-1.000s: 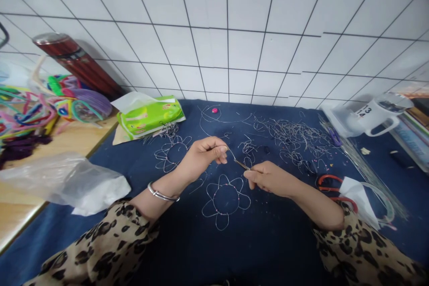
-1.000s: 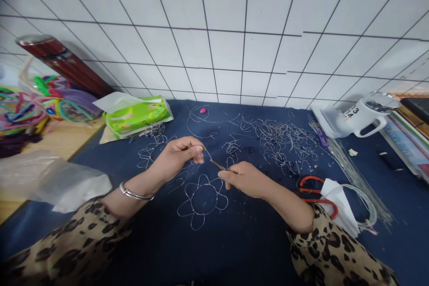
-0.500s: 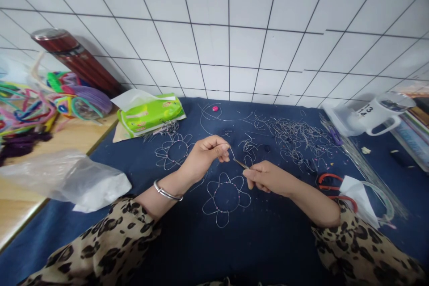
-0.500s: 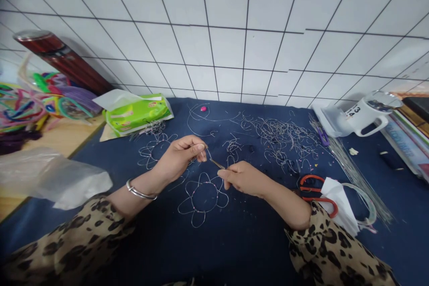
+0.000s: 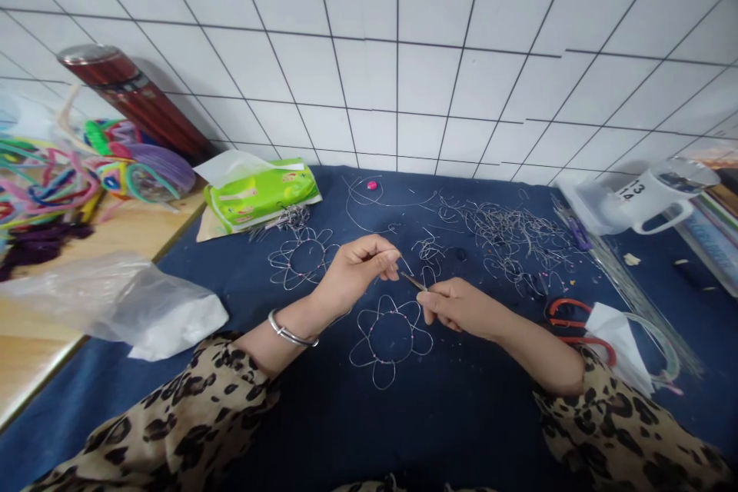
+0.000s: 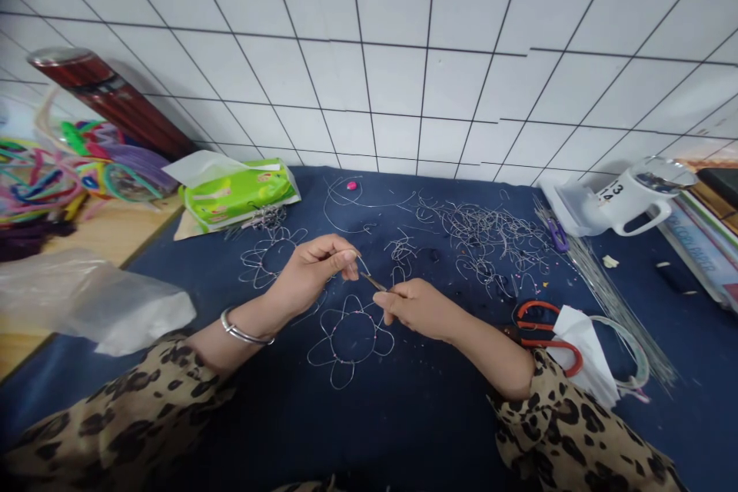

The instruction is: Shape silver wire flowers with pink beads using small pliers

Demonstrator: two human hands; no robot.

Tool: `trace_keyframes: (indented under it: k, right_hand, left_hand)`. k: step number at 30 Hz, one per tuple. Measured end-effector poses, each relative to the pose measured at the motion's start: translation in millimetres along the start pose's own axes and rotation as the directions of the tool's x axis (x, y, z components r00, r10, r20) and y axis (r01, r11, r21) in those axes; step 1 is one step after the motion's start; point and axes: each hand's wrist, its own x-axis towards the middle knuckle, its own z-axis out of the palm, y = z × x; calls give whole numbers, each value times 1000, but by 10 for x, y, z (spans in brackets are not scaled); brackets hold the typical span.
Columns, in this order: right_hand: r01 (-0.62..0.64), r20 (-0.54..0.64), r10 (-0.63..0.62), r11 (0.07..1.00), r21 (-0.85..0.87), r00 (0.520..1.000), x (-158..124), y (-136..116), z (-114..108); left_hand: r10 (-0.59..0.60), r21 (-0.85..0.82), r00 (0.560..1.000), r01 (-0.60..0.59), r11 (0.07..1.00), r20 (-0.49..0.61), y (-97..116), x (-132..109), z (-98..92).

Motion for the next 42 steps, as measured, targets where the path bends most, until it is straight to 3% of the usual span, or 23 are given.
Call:
trace_keyframes:
  k: [2,4,7,14,24,26,31,37,42]
  right_hand:
    - [45,-113,-72,973,-225,991,-12,-14,-5]
    - [65,-229,-194,879,-473,954,-13,-5,-5]
    - [43,-300,-326,739,-672,897,2,31,4]
    - [80,-232,-298,755,-651,926,28,57,33]
    - [93,-234,-342,719,-689,910,48,91,65]
    - [67,-267,-376,678,-732,887,46,108,45]
    - [-51,-363,-531,512,-857,766,33,128,-49]
    - [-61,-242,-606,303,-951,758,5,98,-73]
    - [-87,-211,-660,215,-973,721,10,115,-51]
  left_hand:
    - [-8,-17,999,8,1000,-32,-3,9,-8]
    - [-22,-31,999,21,999,-44,-8,18,-14]
    - [-46,-44,998,45,998,-39,-18,22,-17]
    - [-64,-71,997,61,996,-46,-13,17,-9]
    - [-45,-28,997,43,999,-67,9,7,10]
    - [-43,-34,996,40,999,-83,16,10,4]
    - [-69,-45,990,64,997,-120,15,23,-15]
    - [-101,5,988,102,995,-117,1,22,-15]
    - [-141,11,982,143,990,-123,2,11,8]
